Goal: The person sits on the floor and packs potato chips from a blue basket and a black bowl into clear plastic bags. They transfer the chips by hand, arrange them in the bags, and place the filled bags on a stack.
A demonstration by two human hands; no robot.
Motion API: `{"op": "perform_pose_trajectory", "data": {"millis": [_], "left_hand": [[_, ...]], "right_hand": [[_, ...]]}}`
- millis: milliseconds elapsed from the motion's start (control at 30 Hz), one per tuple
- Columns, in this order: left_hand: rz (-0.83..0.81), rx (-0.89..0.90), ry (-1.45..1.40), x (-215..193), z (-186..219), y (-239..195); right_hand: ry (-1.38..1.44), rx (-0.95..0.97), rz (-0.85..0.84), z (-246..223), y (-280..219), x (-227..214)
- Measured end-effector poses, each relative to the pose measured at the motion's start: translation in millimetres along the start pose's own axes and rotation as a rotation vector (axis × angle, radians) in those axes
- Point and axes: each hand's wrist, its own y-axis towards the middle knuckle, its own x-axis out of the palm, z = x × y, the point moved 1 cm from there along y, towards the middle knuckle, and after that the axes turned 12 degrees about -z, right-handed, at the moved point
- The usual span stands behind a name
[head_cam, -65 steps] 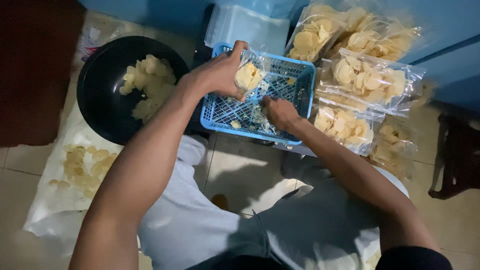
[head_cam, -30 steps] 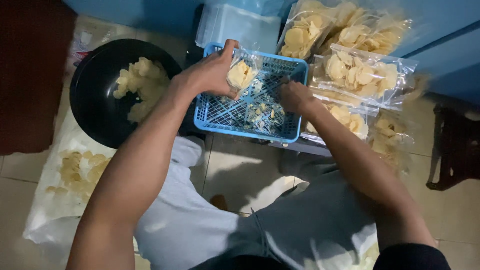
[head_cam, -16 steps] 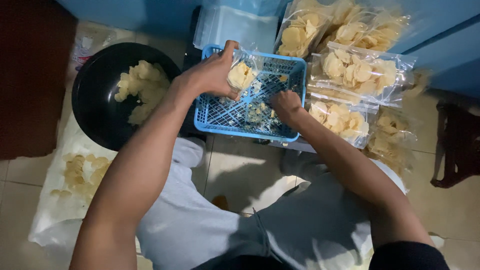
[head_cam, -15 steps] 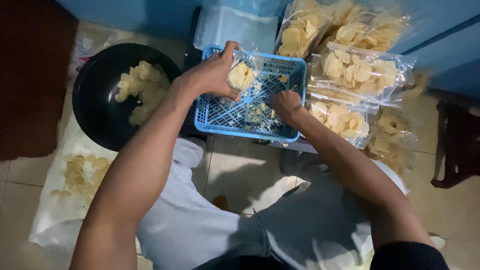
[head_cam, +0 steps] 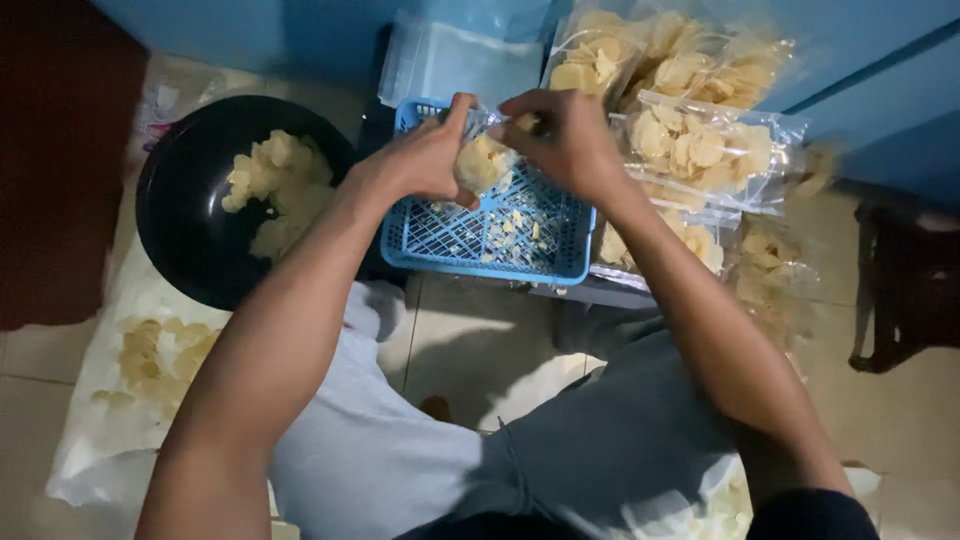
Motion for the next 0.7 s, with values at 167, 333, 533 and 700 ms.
{"op": "perform_pose_trajectory", "data": {"millis": [167,333,533,700], "left_hand": [[0.179,0.181,-0.023,1,-17,11],[0.389,0.33,-0.126,-16,-55,13],[0.717,0.489,-0.084,-38,-69,-38],[1.093,0.494,0.144,-36,-68,-107]], "right_hand": [[0.119,-0.071,0.141,-6,-1,-5],[0.277,-0.116,0.33,16,-9,-24],[0.11,0.121,0.18,93,-9,-15],[0.119,-0.123,0.026,9,-8,5]]}}
